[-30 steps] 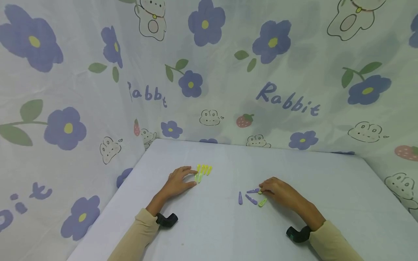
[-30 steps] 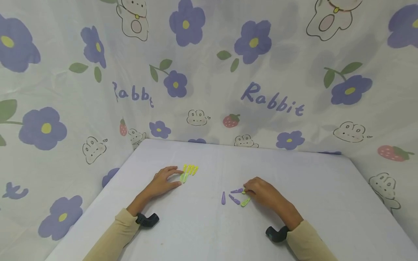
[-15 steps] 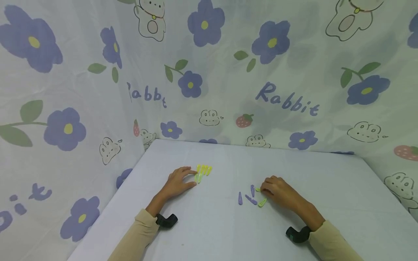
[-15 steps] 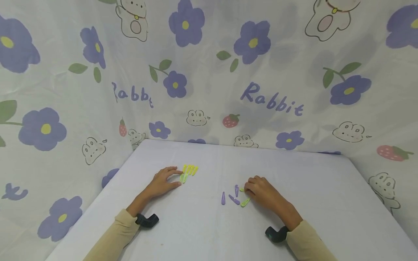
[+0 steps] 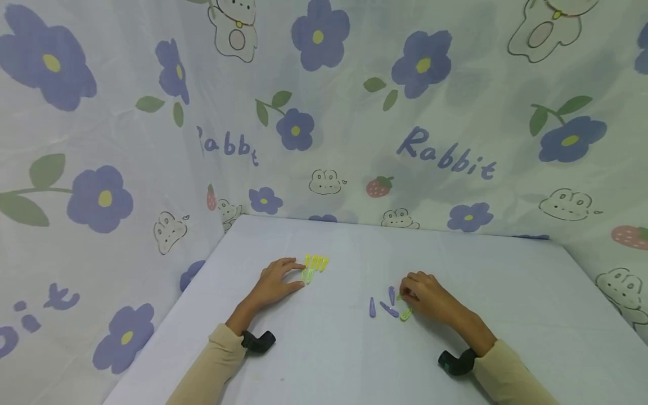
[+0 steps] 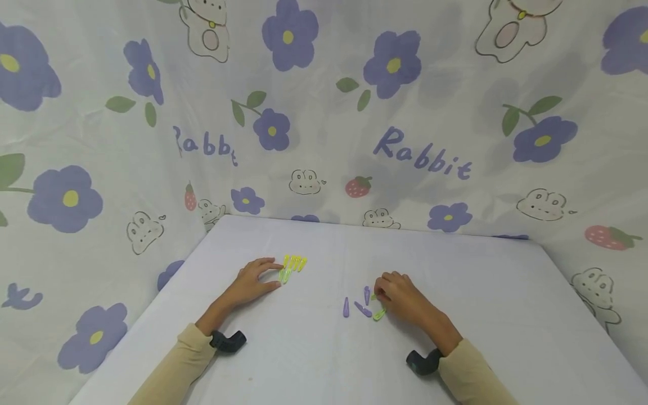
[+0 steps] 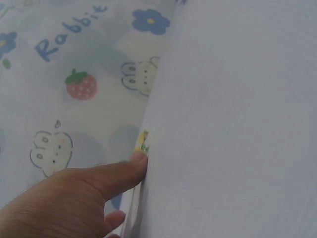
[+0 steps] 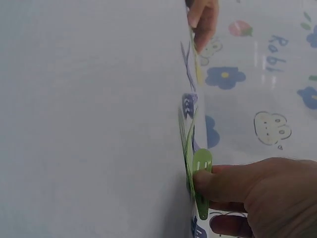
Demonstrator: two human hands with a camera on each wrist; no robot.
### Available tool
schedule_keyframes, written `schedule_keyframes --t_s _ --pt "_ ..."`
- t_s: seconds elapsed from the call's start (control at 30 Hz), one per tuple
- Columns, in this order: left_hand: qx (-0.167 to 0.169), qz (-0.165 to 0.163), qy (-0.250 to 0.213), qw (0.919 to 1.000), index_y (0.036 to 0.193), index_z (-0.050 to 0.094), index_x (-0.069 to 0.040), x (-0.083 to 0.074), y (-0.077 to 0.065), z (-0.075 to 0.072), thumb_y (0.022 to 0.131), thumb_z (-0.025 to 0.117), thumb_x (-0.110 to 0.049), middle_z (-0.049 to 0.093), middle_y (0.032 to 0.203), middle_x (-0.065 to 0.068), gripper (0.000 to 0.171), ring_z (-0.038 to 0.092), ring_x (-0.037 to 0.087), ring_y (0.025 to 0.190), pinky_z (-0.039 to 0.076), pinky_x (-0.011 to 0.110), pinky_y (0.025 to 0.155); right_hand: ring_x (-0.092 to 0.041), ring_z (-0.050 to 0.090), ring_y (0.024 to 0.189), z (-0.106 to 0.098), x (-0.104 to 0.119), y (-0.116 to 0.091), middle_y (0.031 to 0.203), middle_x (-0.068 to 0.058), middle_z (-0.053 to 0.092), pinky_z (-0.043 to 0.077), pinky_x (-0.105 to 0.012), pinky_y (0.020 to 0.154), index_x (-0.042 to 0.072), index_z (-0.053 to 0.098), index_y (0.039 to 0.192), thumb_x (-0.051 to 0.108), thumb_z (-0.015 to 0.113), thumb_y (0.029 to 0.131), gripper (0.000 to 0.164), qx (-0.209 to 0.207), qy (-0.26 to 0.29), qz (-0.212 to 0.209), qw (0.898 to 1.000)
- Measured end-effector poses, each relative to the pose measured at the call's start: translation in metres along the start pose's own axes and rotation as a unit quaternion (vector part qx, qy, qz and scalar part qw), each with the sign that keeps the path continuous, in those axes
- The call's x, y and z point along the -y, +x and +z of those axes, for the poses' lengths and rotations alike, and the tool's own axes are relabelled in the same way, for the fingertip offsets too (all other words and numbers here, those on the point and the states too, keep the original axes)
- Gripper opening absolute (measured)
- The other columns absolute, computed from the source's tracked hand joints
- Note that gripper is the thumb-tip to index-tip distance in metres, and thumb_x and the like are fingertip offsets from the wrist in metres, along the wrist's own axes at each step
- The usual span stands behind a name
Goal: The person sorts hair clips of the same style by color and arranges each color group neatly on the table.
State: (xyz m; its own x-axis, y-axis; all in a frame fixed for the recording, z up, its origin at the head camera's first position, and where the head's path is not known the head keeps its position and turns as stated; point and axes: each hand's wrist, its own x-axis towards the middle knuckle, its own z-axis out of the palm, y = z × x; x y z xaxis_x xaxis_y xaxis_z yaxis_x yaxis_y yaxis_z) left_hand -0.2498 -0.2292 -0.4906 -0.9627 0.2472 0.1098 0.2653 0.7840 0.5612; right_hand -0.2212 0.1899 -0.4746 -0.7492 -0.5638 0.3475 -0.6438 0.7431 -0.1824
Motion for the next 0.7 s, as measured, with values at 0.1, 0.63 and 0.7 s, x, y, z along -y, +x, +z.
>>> schedule_keyframes --t_s 0.1,0.63,0.7 --pt "0.002 0.0 0.002 1.0 0.132 0.064 -0.025 0.0 0.001 0.0 0.09 0.073 -0.039 0.045 0.154 0.011 0.045 0.032 0.037 0.147 0.027 0.061 0.112 -0.006 0.051 0.08 -0.001 0.001 0.001 0.082 0.011 0.062 0.046 -0.034 0.076 0.018 0.065 0.085 0.006 0.082 0.08 0.021 0.011 0.006 0.004 1.0" --pt "-0.004 0.005 0.001 1.0 0.131 0.065 -0.026 0.0 0.001 0.0 0.09 0.073 -0.041 0.046 0.153 0.011 0.044 0.033 0.038 0.147 0.027 0.063 0.112 -0.004 0.049 0.072 -0.019 0.004 0.004 0.084 0.001 0.059 0.049 -0.019 0.061 0.008 0.069 0.119 -0.008 0.068 0.088 0.035 0.017 0.162 0.041 0.986" --pt "-0.001 0.002 -0.001 1.0 0.131 0.065 -0.027 -0.001 0.001 0.0 0.09 0.073 -0.041 0.046 0.154 0.011 0.044 0.033 0.037 0.147 0.026 0.063 0.113 -0.004 0.052 0.07 -0.021 0.004 0.004 0.084 0.0 0.061 0.049 -0.019 0.058 0.007 0.069 0.118 -0.004 0.068 0.09 0.03 0.017 0.207 0.062 0.976"
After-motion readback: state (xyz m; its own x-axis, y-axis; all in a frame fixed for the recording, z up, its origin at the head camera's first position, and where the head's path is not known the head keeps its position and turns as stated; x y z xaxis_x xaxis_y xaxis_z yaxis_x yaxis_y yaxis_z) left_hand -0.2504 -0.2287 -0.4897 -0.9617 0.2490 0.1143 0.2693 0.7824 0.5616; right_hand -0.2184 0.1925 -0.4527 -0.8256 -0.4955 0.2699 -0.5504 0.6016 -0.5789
